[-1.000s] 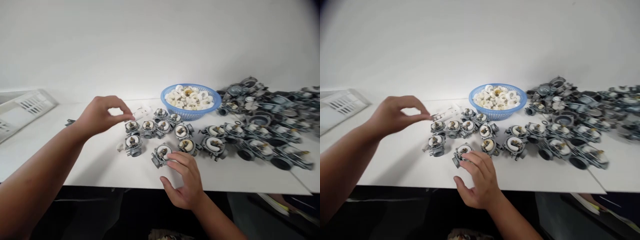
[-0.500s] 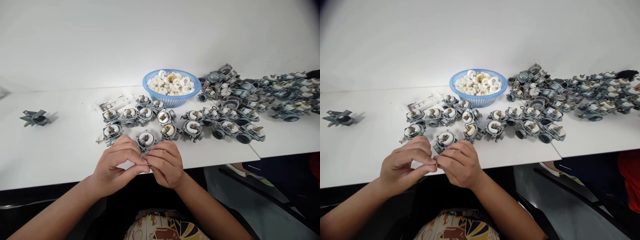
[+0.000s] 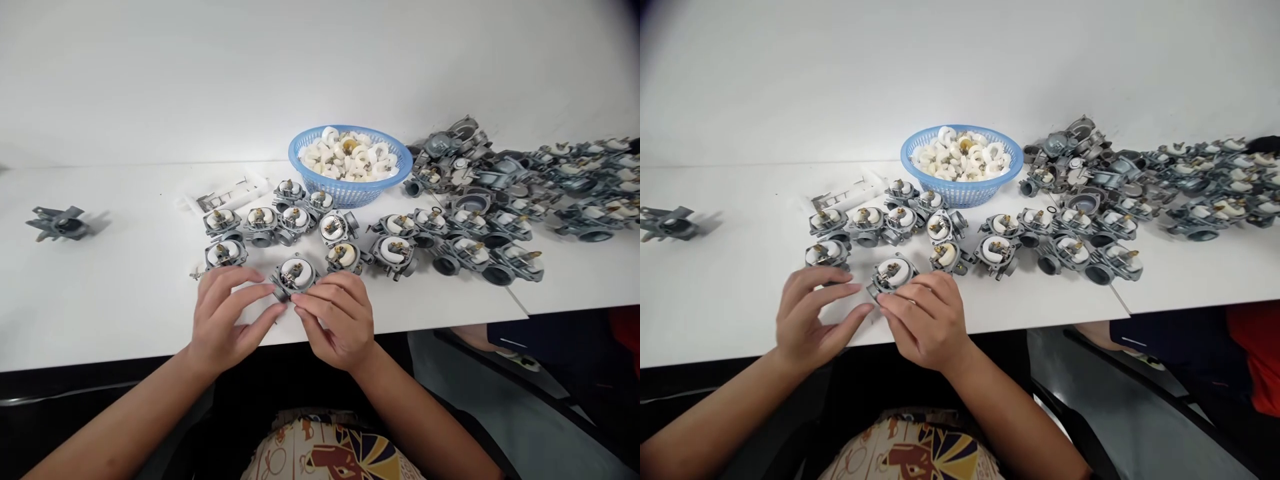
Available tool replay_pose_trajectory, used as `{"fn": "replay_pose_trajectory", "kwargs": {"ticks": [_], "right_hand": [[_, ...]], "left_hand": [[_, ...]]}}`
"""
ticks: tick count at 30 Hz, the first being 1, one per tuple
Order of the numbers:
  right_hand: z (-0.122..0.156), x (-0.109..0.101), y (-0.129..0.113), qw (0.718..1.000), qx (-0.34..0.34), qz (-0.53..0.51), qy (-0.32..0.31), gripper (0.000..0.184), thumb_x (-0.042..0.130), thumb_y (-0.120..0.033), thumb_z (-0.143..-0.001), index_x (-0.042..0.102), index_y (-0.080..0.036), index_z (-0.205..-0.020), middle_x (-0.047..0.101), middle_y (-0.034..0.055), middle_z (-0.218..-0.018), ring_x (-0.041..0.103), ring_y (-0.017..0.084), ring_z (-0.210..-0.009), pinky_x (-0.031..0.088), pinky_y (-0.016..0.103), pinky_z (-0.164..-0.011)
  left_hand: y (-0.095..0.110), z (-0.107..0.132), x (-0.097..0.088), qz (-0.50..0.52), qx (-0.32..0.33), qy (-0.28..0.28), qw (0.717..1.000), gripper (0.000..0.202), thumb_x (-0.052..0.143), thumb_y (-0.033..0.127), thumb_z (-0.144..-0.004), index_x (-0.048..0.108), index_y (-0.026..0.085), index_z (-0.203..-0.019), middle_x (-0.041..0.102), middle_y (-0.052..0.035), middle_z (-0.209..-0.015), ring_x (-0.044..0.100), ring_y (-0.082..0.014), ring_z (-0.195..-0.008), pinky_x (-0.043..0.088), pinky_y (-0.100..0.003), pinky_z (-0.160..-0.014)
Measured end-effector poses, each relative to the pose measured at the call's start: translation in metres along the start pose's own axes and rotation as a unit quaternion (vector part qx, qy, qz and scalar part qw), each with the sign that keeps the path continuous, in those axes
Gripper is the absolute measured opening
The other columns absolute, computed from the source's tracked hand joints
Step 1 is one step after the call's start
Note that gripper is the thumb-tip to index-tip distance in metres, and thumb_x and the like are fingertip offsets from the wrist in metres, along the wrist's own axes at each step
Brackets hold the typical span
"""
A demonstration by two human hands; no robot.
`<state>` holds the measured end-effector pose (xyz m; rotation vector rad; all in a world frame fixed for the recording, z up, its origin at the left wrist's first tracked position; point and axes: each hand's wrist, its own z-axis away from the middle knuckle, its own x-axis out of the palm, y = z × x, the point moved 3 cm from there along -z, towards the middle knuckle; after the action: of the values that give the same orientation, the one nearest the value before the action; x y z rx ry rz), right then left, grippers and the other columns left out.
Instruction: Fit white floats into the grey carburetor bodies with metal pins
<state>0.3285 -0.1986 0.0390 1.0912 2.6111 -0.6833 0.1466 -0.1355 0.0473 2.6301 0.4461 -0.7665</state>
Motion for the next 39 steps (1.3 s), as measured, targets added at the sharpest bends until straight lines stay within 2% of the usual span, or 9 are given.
{"fn": "replay_pose_trajectory", "kwargs": {"ticks": [2, 3, 5, 7, 11, 18, 23, 30, 39], "right_hand": [[0.000, -0.001, -0.001, 1.000, -0.007, -0.010, 0.005, 0.019, 0.067, -0.014, -0.088, 0.069, -0.021, -0.106, 0.073, 0.0016, -0.091, 0.063, 0.019, -0.088, 0.054, 0.037, -0.081], [0.000, -0.002, -0.001, 1.000, -0.008, -0.016, 0.010, 0.018, 0.066, -0.014, -0.088, 0.069, -0.021, -0.105, 0.073, 0.0019, -0.091, 0.063, 0.019, -0.087, 0.054, 0.037, -0.081], [0.000, -0.003, -0.001, 0.999, -0.004, -0.025, 0.019, 0.019, 0.065, -0.014, -0.088, 0.068, -0.021, -0.105, 0.073, 0.0023, -0.091, 0.063, 0.020, -0.088, 0.055, 0.038, -0.081], [-0.001, -0.003, 0.000, 0.999, 0.002, -0.031, 0.021, 0.021, 0.064, -0.014, -0.087, 0.068, -0.021, -0.106, 0.073, 0.0026, -0.092, 0.063, 0.020, -0.088, 0.056, 0.038, -0.082], [-0.003, -0.001, 0.000, 0.999, 0.007, -0.032, 0.012, 0.020, 0.063, -0.013, -0.087, 0.067, -0.021, -0.105, 0.072, 0.0033, -0.093, 0.063, 0.019, -0.086, 0.056, 0.039, -0.081], [-0.003, 0.001, -0.001, 1.000, 0.002, -0.026, 0.006, 0.020, 0.063, -0.011, -0.087, 0.066, -0.021, -0.105, 0.072, 0.0036, -0.093, 0.064, 0.019, -0.086, 0.057, 0.039, -0.080], [-0.001, -0.001, 0.000, 1.000, -0.002, -0.022, 0.015, 0.021, 0.064, -0.012, -0.086, 0.066, -0.023, -0.105, 0.072, 0.0025, -0.092, 0.064, 0.019, -0.086, 0.057, 0.039, -0.080], [0.002, 0.001, 0.001, 0.999, -0.029, -0.028, -0.016, 0.036, 0.051, -0.005, -0.086, 0.068, -0.020, -0.113, 0.072, 0.0063, -0.105, 0.063, 0.022, -0.096, 0.055, 0.041, -0.085], [0.002, 0.001, 0.000, 0.999, -0.035, -0.013, -0.013, 0.032, 0.052, -0.005, -0.087, 0.068, -0.018, -0.112, 0.072, 0.0068, -0.104, 0.063, 0.022, -0.097, 0.055, 0.041, -0.086]], "left_hand": [[0.006, 0.020, -0.007, 0.025, -0.024, 0.026, 0.999, 0.044, 0.076, 0.020, -0.080, 0.059, 0.028, -0.120, 0.067, -0.0073, -0.108, 0.065, -0.0261, -0.097, 0.053, -0.045, -0.086], [0.011, 0.030, -0.009, 0.032, -0.022, 0.015, 0.999, 0.044, 0.076, 0.021, -0.080, 0.059, 0.027, -0.120, 0.068, -0.0078, -0.108, 0.064, -0.0265, -0.097, 0.053, -0.046, -0.087], [0.021, 0.045, -0.008, 0.011, 0.002, -0.056, 0.998, 0.038, 0.076, 0.022, -0.081, 0.062, 0.024, -0.116, 0.070, -0.0075, -0.106, 0.065, -0.0263, -0.099, 0.052, -0.045, -0.091], [0.025, 0.055, -0.005, -0.039, 0.006, -0.133, 0.990, 0.032, 0.074, 0.022, -0.085, 0.066, 0.022, -0.116, 0.074, -0.0065, -0.109, 0.066, -0.0264, -0.107, 0.045, -0.047, -0.105], [0.020, 0.065, -0.005, -0.069, -0.022, -0.195, 0.978, 0.037, 0.063, 0.015, -0.093, 0.064, 0.019, -0.130, 0.071, -0.0071, -0.130, 0.059, -0.0262, -0.131, 0.025, -0.051, -0.125], [0.008, 0.080, -0.014, -0.112, 0.073, -0.265, 0.955, 0.064, 0.045, -0.002, -0.089, 0.044, 0.010, -0.152, 0.049, -0.0130, -0.155, 0.039, -0.0231, -0.150, 0.021, -0.040, -0.130], [0.001, 0.079, -0.026, -0.039, 0.095, -0.299, 0.949, 0.069, 0.041, 0.000, -0.092, 0.030, 0.011, -0.159, 0.048, -0.0112, -0.156, 0.040, -0.0198, -0.149, 0.027, -0.035, -0.128], [-0.011, 0.082, -0.035, 0.074, 0.072, -0.289, 0.952, 0.066, 0.041, -0.003, -0.092, 0.039, 0.016, -0.155, 0.060, -0.0103, -0.146, 0.054, -0.0188, -0.138, 0.044, -0.038, -0.120], [-0.016, 0.094, -0.033, 0.066, 0.140, -0.219, 0.963, 0.058, 0.046, 0.001, -0.094, 0.043, 0.009, -0.152, 0.064, -0.0169, -0.138, 0.057, -0.0245, -0.135, 0.051, -0.041, -0.113]]}}
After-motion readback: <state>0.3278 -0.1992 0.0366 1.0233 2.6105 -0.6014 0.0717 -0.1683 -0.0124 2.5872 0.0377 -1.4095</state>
